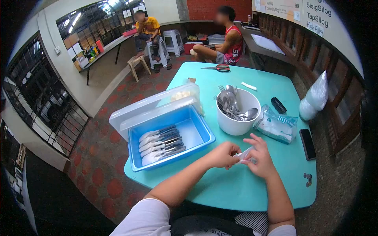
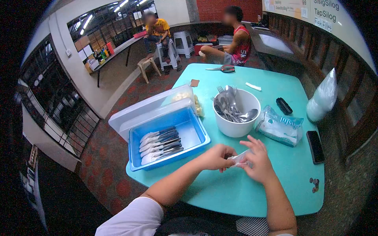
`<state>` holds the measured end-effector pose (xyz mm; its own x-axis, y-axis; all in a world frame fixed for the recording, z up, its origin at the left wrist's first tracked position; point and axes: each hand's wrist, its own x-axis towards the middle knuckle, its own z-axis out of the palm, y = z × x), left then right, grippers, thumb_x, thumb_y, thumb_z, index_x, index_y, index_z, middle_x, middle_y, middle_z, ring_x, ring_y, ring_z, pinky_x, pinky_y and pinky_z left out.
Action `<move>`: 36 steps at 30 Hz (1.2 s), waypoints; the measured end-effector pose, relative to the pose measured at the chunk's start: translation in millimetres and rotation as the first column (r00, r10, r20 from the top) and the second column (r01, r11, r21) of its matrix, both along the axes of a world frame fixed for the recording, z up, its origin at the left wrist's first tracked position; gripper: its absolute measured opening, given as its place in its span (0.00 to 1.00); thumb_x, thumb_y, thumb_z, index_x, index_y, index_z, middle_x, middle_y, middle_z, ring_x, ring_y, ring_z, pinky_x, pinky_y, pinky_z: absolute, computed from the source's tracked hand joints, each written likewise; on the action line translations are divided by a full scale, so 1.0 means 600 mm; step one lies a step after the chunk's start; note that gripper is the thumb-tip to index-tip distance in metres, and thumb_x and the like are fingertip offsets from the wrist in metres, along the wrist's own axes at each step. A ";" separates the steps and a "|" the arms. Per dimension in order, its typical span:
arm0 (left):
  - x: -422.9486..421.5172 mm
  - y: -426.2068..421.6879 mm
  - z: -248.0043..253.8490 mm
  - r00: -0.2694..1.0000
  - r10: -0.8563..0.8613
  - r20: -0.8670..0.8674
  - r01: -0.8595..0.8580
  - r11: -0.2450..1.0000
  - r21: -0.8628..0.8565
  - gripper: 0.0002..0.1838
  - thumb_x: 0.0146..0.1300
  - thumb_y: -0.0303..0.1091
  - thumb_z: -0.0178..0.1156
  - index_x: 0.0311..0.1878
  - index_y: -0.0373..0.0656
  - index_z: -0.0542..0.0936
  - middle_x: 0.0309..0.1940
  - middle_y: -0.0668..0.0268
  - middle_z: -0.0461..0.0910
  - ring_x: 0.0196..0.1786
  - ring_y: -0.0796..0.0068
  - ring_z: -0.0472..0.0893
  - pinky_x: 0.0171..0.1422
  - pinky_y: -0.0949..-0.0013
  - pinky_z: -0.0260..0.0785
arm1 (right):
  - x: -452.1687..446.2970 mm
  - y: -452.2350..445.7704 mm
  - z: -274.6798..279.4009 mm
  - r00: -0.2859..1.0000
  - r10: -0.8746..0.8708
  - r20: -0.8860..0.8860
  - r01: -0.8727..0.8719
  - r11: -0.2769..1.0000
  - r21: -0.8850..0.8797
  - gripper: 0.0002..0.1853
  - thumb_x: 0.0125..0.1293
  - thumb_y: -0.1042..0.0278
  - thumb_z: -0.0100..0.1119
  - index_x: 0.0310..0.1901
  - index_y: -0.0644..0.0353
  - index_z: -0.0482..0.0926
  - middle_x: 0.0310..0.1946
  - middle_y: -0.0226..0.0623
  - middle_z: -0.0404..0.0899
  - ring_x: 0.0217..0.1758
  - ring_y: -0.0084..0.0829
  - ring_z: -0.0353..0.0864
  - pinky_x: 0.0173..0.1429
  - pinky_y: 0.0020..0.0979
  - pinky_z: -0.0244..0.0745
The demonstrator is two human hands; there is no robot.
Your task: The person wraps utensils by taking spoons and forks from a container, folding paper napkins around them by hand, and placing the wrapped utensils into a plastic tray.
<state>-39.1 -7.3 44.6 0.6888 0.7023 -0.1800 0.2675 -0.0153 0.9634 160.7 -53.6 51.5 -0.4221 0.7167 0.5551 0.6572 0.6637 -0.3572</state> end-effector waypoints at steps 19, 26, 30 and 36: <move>-0.026 0.000 0.033 0.983 -0.017 -0.182 0.081 0.933 0.352 0.11 0.60 0.29 0.58 0.44 0.35 0.79 0.24 0.61 0.79 0.24 0.74 0.79 0.30 0.68 0.73 | -0.013 -0.008 -0.037 0.949 -0.110 -0.294 -0.013 0.923 -0.386 0.12 0.61 0.74 0.57 0.46 0.62 0.81 0.37 0.46 0.81 0.39 0.44 0.81 0.44 0.36 0.74; -0.003 -0.008 0.011 0.991 0.089 -0.104 -0.010 0.810 0.587 0.07 0.54 0.22 0.59 0.38 0.35 0.79 0.29 0.51 0.80 0.33 0.59 0.82 0.39 0.63 0.72 | 0.018 0.007 -0.068 0.872 -0.240 -0.426 -0.262 0.506 -0.822 0.13 0.69 0.70 0.50 0.47 0.69 0.79 0.32 0.41 0.83 0.31 0.29 0.81 0.37 0.29 0.75; 0.004 -0.011 0.011 0.994 0.076 -0.076 -0.009 0.764 0.645 0.06 0.55 0.21 0.59 0.37 0.36 0.78 0.31 0.51 0.79 0.35 0.53 0.81 0.40 0.61 0.72 | 0.028 0.005 -0.049 0.801 -0.332 -0.499 -0.431 0.259 -0.864 0.15 0.72 0.65 0.47 0.48 0.68 0.78 0.32 0.37 0.81 0.30 0.26 0.80 0.35 0.26 0.76; 0.007 -0.008 0.004 0.997 0.083 -0.004 -0.047 0.594 0.803 0.07 0.54 0.22 0.60 0.37 0.39 0.79 0.30 0.56 0.78 0.35 0.54 0.79 0.38 0.59 0.71 | 0.037 0.009 -0.063 0.725 -0.369 -0.582 -0.600 0.077 -0.796 0.18 0.74 0.57 0.44 0.46 0.65 0.78 0.27 0.29 0.75 0.23 0.22 0.71 0.29 0.23 0.69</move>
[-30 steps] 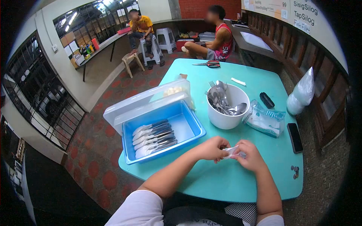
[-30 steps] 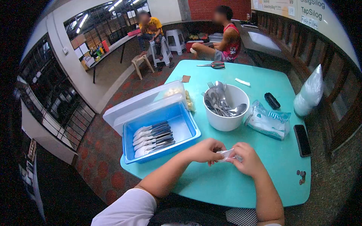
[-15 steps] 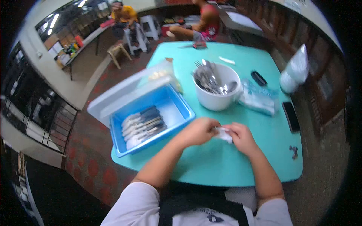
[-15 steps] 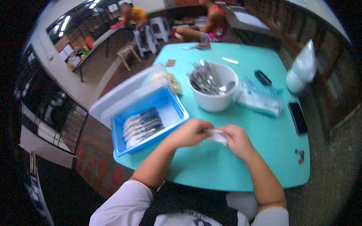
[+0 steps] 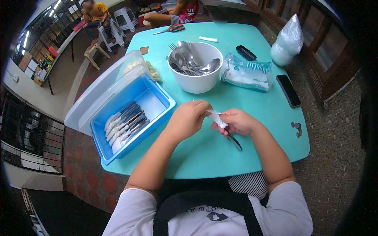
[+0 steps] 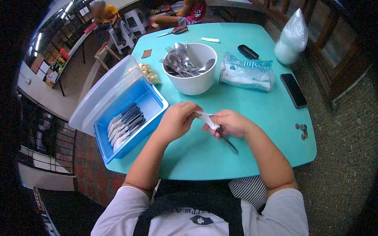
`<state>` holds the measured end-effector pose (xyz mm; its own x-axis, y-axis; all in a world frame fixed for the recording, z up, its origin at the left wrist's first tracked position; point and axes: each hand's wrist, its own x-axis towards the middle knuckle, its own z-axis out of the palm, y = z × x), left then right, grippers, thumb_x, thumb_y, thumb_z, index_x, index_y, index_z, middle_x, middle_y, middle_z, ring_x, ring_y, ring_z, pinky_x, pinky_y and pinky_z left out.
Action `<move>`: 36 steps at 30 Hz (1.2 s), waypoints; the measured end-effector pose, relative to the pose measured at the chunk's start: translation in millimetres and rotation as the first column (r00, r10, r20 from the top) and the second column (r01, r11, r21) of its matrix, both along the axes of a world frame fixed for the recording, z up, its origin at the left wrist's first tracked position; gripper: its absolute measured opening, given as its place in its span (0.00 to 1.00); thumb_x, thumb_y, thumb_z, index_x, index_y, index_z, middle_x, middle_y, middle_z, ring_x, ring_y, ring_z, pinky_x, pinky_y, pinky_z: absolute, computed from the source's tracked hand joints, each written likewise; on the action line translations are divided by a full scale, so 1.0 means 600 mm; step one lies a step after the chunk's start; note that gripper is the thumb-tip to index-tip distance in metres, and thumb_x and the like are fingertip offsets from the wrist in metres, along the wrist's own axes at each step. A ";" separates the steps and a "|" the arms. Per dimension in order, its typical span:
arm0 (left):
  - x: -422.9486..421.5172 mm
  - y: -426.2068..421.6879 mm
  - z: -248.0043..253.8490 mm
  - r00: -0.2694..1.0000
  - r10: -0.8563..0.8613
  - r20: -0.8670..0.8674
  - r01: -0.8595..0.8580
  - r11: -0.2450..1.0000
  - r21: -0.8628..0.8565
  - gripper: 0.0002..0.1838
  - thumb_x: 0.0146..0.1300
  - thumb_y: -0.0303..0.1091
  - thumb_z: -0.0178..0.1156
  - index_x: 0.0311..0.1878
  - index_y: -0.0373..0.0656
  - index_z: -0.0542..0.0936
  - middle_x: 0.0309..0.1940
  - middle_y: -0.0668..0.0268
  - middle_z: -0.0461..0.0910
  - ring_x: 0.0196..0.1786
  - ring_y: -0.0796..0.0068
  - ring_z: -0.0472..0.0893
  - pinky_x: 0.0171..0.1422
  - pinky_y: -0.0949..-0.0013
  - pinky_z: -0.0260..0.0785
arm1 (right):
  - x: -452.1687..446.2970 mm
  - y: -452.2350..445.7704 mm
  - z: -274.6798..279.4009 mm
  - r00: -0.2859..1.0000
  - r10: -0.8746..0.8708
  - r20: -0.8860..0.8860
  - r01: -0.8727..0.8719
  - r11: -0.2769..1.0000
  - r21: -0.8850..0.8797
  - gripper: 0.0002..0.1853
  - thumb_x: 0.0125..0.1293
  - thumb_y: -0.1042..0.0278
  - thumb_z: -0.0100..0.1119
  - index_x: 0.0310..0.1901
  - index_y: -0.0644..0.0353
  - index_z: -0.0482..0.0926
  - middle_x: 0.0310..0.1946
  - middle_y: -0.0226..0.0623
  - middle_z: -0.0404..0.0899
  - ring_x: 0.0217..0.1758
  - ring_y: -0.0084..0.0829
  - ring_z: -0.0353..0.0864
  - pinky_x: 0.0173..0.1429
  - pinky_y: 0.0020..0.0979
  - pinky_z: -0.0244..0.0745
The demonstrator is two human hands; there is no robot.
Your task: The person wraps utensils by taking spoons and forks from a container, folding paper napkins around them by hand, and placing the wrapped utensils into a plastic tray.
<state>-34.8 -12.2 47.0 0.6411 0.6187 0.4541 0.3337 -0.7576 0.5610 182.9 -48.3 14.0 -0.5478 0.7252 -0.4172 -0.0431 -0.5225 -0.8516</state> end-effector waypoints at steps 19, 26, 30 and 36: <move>-0.015 0.033 -0.028 0.908 -0.354 -0.222 0.149 0.771 -0.620 0.21 0.52 0.43 0.72 0.39 0.35 0.80 0.28 0.63 0.81 0.30 0.72 0.77 0.36 0.69 0.69 | -0.045 -0.026 0.000 0.708 -0.428 0.562 -0.429 0.372 0.823 0.06 0.60 0.69 0.53 0.36 0.61 0.75 0.31 0.47 0.77 0.36 0.51 0.77 0.41 0.48 0.72; -0.024 0.034 -0.036 0.900 -0.402 -0.172 0.098 0.568 -0.817 0.16 0.56 0.40 0.69 0.39 0.35 0.82 0.27 0.62 0.83 0.32 0.72 0.82 0.38 0.66 0.72 | -0.045 -0.023 -0.002 0.720 -0.219 0.659 -0.487 0.517 0.704 0.09 0.65 0.65 0.51 0.33 0.61 0.77 0.29 0.48 0.77 0.35 0.48 0.78 0.41 0.44 0.72; -0.018 0.014 -0.019 0.880 -0.338 -0.333 0.199 0.900 -0.388 0.11 0.52 0.35 0.65 0.37 0.41 0.84 0.30 0.51 0.81 0.34 0.52 0.81 0.41 0.57 0.72 | -0.026 -0.018 -0.004 0.774 -0.025 0.633 -0.443 0.692 0.569 0.13 0.69 0.63 0.49 0.32 0.61 0.80 0.25 0.40 0.77 0.30 0.36 0.76 0.38 0.37 0.71; 0.003 -0.019 -0.019 0.889 -0.132 -0.439 0.174 0.983 0.057 0.07 0.49 0.34 0.58 0.27 0.42 0.81 0.24 0.58 0.80 0.30 0.52 0.79 0.36 0.53 0.71 | -0.005 0.001 -0.001 0.869 0.105 0.483 -0.298 0.891 0.343 0.14 0.68 0.62 0.50 0.33 0.61 0.81 0.26 0.38 0.80 0.30 0.33 0.77 0.39 0.35 0.71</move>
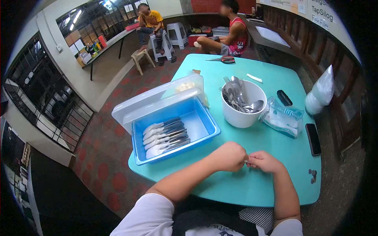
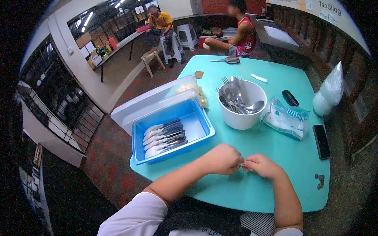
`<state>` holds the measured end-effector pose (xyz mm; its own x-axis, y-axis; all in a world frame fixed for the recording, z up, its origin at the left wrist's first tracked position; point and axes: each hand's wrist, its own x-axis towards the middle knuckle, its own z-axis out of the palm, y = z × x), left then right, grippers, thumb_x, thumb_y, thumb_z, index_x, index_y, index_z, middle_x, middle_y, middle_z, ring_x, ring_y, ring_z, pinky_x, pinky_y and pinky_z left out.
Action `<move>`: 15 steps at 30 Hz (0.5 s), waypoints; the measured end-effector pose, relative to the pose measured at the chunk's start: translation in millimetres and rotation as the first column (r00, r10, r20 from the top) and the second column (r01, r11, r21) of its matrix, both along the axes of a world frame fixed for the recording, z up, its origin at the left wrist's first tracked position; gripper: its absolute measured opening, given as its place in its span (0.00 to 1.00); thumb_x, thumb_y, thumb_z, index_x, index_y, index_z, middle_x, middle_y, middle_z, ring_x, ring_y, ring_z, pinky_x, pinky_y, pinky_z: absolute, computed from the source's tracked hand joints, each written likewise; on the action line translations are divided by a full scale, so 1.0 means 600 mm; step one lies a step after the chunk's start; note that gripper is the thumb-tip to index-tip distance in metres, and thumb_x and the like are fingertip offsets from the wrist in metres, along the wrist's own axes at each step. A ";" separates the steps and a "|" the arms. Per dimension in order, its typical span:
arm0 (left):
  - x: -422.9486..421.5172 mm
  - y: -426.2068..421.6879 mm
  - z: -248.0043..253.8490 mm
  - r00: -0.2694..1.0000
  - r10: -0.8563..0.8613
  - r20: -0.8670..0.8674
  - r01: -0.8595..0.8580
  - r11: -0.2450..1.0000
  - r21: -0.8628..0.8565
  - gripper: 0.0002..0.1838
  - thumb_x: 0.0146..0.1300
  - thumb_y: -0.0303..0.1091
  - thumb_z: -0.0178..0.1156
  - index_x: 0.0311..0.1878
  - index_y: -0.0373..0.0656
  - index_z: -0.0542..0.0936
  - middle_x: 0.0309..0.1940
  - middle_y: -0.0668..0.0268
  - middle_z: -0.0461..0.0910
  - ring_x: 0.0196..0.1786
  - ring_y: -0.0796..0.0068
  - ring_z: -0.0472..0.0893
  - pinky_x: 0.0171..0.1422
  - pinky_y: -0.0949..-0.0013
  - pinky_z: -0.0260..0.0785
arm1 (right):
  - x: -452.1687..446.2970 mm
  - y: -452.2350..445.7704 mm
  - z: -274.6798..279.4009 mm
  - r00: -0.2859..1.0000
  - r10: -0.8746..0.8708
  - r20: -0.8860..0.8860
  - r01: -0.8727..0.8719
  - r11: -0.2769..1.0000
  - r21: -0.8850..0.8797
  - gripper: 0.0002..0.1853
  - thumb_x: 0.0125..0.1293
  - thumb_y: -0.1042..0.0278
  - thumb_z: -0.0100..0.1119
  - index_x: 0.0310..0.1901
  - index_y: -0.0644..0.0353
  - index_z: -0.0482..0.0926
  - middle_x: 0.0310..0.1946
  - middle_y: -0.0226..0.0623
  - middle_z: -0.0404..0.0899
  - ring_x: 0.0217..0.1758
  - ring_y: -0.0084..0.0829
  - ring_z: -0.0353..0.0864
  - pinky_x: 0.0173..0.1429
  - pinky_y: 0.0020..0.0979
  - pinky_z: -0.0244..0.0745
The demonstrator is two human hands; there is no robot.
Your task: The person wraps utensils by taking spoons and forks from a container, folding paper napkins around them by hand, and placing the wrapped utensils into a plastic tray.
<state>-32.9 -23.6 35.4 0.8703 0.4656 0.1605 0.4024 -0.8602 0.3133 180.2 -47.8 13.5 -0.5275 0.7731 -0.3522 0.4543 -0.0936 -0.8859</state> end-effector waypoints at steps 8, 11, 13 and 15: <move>-0.002 0.005 -0.007 0.991 0.129 -0.024 -0.131 0.977 -0.166 0.07 0.49 0.31 0.59 0.32 0.39 0.79 0.32 0.54 0.79 0.39 0.51 0.79 0.43 0.51 0.70 | -0.072 -0.050 0.021 0.857 -0.387 0.340 -0.096 0.529 0.843 0.07 0.58 0.66 0.58 0.28 0.60 0.77 0.26 0.41 0.76 0.31 0.43 0.77 0.35 0.42 0.73; -0.011 0.015 -0.001 0.994 0.109 -0.027 -0.112 0.937 -0.331 0.08 0.49 0.31 0.59 0.31 0.37 0.78 0.32 0.51 0.79 0.39 0.48 0.78 0.44 0.50 0.70 | -0.080 -0.053 0.025 0.857 -0.388 0.338 -0.120 0.489 0.864 0.06 0.58 0.67 0.58 0.27 0.59 0.75 0.25 0.39 0.75 0.30 0.42 0.77 0.34 0.43 0.73; -0.013 0.023 -0.006 0.995 0.089 -0.051 -0.102 0.915 -0.391 0.07 0.50 0.29 0.59 0.31 0.37 0.78 0.32 0.50 0.79 0.39 0.47 0.78 0.44 0.50 0.70 | -0.083 -0.052 0.020 0.856 -0.384 0.345 -0.150 0.454 0.878 0.06 0.58 0.67 0.57 0.28 0.58 0.74 0.25 0.39 0.74 0.31 0.42 0.77 0.34 0.43 0.73; -0.009 0.026 -0.016 0.984 0.176 -0.014 -0.169 0.915 -0.365 0.06 0.49 0.27 0.59 0.32 0.38 0.79 0.31 0.49 0.79 0.38 0.47 0.79 0.43 0.50 0.71 | -0.086 -0.049 0.020 0.843 -0.419 0.338 -0.136 0.441 0.887 0.06 0.59 0.67 0.56 0.28 0.58 0.74 0.25 0.39 0.74 0.30 0.43 0.77 0.33 0.44 0.73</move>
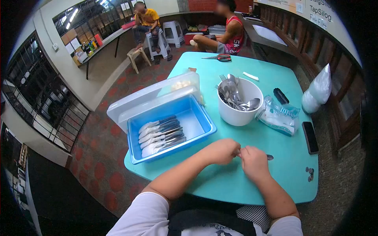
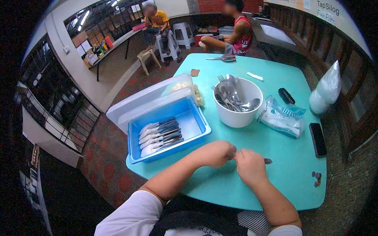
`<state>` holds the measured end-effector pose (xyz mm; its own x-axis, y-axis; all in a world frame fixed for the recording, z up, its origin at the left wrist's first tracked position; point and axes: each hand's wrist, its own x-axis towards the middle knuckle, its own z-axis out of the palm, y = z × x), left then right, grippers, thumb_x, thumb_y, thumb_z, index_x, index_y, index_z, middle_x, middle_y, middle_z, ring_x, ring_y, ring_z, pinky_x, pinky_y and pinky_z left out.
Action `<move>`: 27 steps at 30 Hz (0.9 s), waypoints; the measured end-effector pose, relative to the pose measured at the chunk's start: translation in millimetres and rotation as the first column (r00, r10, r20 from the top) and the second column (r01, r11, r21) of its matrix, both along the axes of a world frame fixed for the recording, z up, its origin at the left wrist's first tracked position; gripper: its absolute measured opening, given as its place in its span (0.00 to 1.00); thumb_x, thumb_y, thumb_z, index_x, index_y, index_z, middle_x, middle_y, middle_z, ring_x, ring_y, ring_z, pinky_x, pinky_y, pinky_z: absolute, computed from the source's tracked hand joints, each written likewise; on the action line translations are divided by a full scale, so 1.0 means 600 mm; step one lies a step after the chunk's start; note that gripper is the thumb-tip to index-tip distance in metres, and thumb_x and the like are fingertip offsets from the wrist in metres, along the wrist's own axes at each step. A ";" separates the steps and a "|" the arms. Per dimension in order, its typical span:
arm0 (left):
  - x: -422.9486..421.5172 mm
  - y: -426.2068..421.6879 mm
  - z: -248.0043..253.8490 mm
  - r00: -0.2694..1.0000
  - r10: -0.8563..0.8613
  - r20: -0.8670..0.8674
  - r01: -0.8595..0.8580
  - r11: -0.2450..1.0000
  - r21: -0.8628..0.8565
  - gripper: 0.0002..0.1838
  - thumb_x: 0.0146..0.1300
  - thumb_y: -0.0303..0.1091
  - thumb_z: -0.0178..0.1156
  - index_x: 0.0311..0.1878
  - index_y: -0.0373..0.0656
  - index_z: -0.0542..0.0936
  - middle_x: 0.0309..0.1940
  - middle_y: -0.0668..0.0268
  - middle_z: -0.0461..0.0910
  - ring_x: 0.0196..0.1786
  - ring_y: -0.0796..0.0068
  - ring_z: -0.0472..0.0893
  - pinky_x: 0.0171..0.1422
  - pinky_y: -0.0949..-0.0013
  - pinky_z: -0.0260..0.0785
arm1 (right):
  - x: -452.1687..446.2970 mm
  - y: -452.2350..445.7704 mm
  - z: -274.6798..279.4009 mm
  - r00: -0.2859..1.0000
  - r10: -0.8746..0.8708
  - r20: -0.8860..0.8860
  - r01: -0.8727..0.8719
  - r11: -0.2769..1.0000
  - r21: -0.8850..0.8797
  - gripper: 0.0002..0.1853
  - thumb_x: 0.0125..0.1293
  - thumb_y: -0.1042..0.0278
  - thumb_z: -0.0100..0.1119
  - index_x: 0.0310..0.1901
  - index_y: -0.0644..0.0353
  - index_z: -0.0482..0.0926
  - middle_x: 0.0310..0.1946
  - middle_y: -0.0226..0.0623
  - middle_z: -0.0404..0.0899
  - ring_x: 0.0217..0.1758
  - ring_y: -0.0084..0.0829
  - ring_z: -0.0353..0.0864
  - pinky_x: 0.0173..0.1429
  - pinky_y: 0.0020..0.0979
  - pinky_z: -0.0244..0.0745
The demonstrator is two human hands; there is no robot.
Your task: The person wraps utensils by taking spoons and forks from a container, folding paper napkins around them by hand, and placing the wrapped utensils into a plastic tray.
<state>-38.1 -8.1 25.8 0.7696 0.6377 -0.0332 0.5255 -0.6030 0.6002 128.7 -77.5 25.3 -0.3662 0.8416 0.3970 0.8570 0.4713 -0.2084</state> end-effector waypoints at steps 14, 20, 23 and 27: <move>0.012 -0.018 -0.007 0.974 -0.057 0.220 -0.015 0.949 0.315 0.05 0.53 0.25 0.55 0.33 0.38 0.76 0.35 0.55 0.77 0.44 0.52 0.77 0.49 0.56 0.70 | 0.064 0.029 -0.034 0.822 -0.187 -0.538 -0.132 0.856 -0.500 0.08 0.61 0.67 0.58 0.34 0.61 0.83 0.24 0.41 0.78 0.26 0.39 0.76 0.32 0.38 0.70; -0.003 -0.001 0.013 0.957 -0.129 0.260 0.060 0.964 0.258 0.11 0.52 0.26 0.58 0.40 0.37 0.76 0.36 0.55 0.76 0.46 0.51 0.76 0.51 0.53 0.68 | 0.028 0.010 0.019 0.974 -0.092 -0.209 0.059 0.986 -0.156 0.07 0.60 0.67 0.59 0.35 0.60 0.84 0.29 0.42 0.79 0.31 0.45 0.77 0.36 0.43 0.71; -0.002 -0.001 0.012 0.958 -0.169 0.234 0.079 0.934 0.349 0.08 0.51 0.26 0.57 0.37 0.39 0.77 0.35 0.57 0.77 0.46 0.54 0.76 0.53 0.55 0.67 | 0.031 0.016 0.007 0.929 -0.140 -0.342 0.017 0.940 -0.341 0.09 0.62 0.66 0.58 0.36 0.60 0.84 0.24 0.38 0.77 0.28 0.37 0.76 0.33 0.39 0.70; 0.009 -0.008 0.012 0.947 -0.252 0.199 0.110 0.836 0.537 0.06 0.50 0.26 0.57 0.33 0.42 0.78 0.35 0.61 0.77 0.48 0.59 0.76 0.58 0.58 0.66 | 0.084 0.038 -0.014 0.733 -0.350 -0.583 -0.290 0.614 -0.734 0.10 0.64 0.64 0.58 0.37 0.61 0.84 0.21 0.31 0.73 0.26 0.26 0.71 0.32 0.32 0.67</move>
